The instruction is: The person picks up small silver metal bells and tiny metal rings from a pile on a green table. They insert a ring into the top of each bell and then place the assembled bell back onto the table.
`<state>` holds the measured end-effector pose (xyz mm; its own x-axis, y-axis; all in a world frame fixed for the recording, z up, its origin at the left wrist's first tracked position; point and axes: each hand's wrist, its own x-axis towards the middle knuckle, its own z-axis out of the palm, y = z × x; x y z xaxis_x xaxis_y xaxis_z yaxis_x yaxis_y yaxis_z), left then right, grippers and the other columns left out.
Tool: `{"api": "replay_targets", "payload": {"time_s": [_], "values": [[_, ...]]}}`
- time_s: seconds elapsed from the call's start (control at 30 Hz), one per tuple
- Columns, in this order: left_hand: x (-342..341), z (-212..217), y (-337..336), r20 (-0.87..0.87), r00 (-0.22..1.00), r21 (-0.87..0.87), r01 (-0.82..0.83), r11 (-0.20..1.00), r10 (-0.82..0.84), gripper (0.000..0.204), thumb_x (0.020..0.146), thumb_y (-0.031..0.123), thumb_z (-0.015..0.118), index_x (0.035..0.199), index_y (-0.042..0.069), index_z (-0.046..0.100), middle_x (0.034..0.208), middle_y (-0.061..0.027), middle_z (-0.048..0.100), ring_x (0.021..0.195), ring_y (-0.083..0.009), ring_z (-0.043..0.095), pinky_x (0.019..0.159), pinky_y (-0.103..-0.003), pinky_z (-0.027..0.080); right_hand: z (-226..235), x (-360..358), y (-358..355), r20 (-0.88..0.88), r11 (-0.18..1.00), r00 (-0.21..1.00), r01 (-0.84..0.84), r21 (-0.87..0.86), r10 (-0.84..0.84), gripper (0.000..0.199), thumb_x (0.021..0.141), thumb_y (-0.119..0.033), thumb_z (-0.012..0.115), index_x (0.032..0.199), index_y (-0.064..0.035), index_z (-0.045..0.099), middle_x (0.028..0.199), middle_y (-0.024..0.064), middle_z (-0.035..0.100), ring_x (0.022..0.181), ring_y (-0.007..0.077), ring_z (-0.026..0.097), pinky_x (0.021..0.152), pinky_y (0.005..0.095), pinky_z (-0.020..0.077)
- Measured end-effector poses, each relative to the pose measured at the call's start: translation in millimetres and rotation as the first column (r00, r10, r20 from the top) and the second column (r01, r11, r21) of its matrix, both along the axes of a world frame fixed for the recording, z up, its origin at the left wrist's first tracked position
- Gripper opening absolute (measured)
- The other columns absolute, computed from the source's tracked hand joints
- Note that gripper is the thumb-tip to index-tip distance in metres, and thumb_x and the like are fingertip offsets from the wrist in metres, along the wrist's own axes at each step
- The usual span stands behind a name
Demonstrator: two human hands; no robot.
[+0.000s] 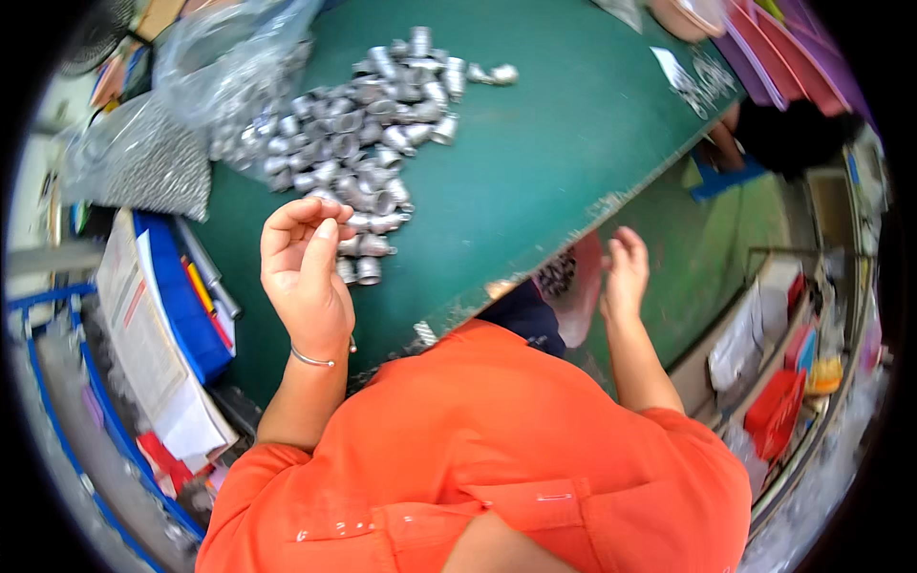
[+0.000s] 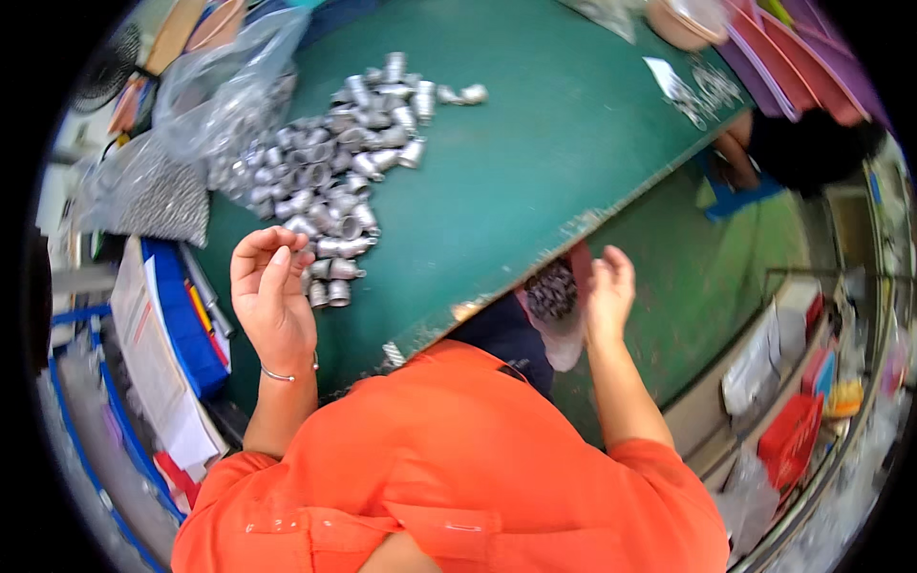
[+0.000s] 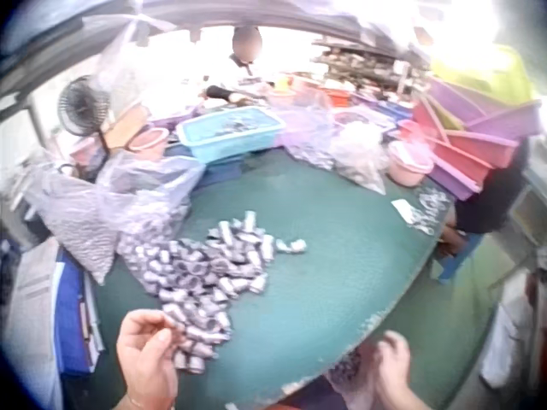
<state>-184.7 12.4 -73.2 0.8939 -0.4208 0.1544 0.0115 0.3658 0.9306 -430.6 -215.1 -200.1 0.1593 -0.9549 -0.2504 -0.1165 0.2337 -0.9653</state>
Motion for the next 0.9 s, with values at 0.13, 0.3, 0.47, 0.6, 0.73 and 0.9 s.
{"api": "replay_targets", "payload": {"time_s": [0.13,0.3,0.47,0.6,0.73,0.9], "values": [[12.8,-5.7,29.3,-0.125,0.978,-0.020,-0.172,0.985,0.168,0.020,0.087,0.003,0.050,0.106,0.004,0.051,0.095,-0.0068,0.056,0.083,-0.0151,0.056,0.069,-0.027,0.045,70.5,61.1,10.6,-0.102,0.636,0.939,-0.301,-0.710,0.330,0.014,0.080,0.005,0.057,0.092,0.0004,0.058,0.094,0.0082,0.054,0.083,0.0146,0.053,0.074,0.0266,0.0444],[-10.6,-10.4,35.1,-0.246,0.963,-0.098,-0.138,0.985,0.111,0.021,0.085,0.002,0.049,0.106,0.003,0.050,0.090,-0.0077,0.055,0.077,-0.0152,0.053,0.065,-0.027,0.045,100.8,153.4,56.4,-0.424,0.083,0.542,-0.680,-0.728,0.726,0.018,0.070,0.003,0.063,0.086,-0.0048,0.062,0.084,0.0094,0.055,0.080,0.0273,0.054,0.070,0.0341,0.0450],[-33.7,-8.5,31.4,-0.483,0.859,-0.126,0.124,0.984,-0.170,0.014,0.085,0.005,0.053,0.098,0.003,0.051,0.086,-0.0081,0.057,0.072,-0.0153,0.056,0.063,-0.027,0.046,98.9,189.1,87.8,-0.694,-0.141,0.376,-0.813,-0.565,0.614,0.024,0.070,-0.005,0.065,0.093,-0.0088,0.061,0.086,0.0076,0.052,0.081,0.0274,0.052,0.072,0.0381,0.0425],[-38.0,-12.1,30.3,-0.598,0.727,-0.163,0.302,0.939,-0.337,0.008,0.086,0.006,0.054,0.093,0.004,0.053,0.082,-0.0058,0.057,0.069,-0.0130,0.055,0.062,-0.026,0.045,94.3,184.1,89.4,-0.647,-0.083,0.462,-0.772,-0.630,0.607,0.025,0.068,-0.003,0.065,0.092,-0.0082,0.060,0.086,0.0078,0.052,0.080,0.0274,0.052,0.070,0.0377,0.0434],[-39.7,-18.6,30.8,-0.660,0.601,-0.275,0.364,0.890,-0.450,0.007,0.086,0.007,0.053,0.092,0.005,0.053,0.081,-0.0055,0.057,0.068,-0.0132,0.055,0.061,-0.025,0.044,87.9,168.6,84.4,-0.417,0.194,0.506,-0.780,-0.595,0.755,0.030,0.067,0.001,0.069,0.094,-0.0071,0.058,0.092,0.0064,0.056,0.084,0.0211,0.055,0.071,0.0310,0.0448],[-39.4,-30.4,32.9,-0.724,0.472,-0.345,0.384,0.857,-0.503,0.006,0.085,0.006,0.052,0.091,0.005,0.053,0.080,-0.0052,0.056,0.068,-0.0136,0.054,0.061,-0.026,0.045,78.0,152.5,81.3,0.099,0.487,0.508,-0.727,-0.483,0.856,0.043,0.070,0.002,0.072,0.107,-0.0041,0.051,0.095,0.0042,0.057,0.088,0.0129,0.055,0.074,0.0278,0.0449]]}}
